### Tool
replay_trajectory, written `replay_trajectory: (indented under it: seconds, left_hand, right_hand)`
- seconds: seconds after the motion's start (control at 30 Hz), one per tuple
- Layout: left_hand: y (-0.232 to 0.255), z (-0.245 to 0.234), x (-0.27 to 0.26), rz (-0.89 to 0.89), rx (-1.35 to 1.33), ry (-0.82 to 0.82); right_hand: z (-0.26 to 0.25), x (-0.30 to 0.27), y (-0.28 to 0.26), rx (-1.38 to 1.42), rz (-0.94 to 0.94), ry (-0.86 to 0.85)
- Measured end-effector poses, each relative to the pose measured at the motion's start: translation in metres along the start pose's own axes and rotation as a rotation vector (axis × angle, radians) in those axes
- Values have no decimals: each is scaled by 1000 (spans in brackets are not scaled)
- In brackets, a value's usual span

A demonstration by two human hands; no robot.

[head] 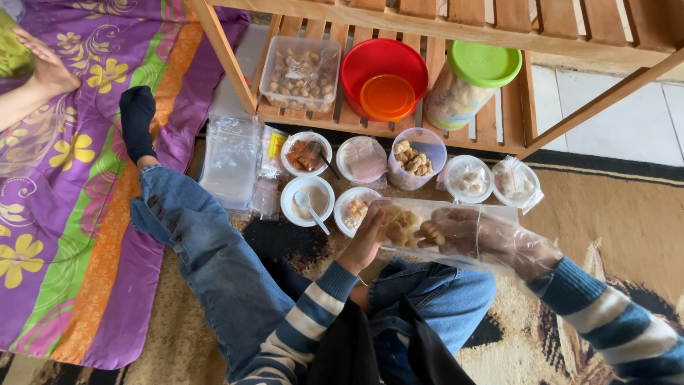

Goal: Packaging various snacks from bowls into small plastic bags while sitting on the floor.

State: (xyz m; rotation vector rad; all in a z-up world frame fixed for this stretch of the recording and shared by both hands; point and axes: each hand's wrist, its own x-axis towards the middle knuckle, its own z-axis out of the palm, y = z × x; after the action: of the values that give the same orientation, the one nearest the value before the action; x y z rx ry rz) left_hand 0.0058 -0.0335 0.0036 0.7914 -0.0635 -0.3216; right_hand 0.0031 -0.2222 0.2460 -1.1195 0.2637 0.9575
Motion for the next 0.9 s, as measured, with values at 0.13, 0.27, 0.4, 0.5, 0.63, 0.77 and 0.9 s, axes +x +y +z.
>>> replay_trajectory:
  seconds: [0.13, 0.27, 0.4, 0.5, 0.63, 0.77, 0.9]
  left_hand:
    - [12, 7, -6, -8, 20, 6]
    - [12, 2, -4, -20, 35, 3]
    - [2, -7, 1, -36, 18, -4]
    - [7, -5, -1, -21, 46, 20]
    - [8, -10, 1, -24, 64, 10]
    - [10, -10, -2, -32, 77, -3]
    - [19, 0, -12, 31, 68, -1]
  right_hand:
    - [-29, 25, 17, 20, 31, 64]
    - [-55, 46, 32, 73, 64, 185]
    - [-71, 57, 39, 80, 41, 170]
    - [-86, 62, 47, 64, 21, 118]
    - [-119, 79, 70, 49, 4, 64]
    - [-134, 87, 86, -5, 19, 32]
    - [-111, 71, 72, -11, 35, 80]
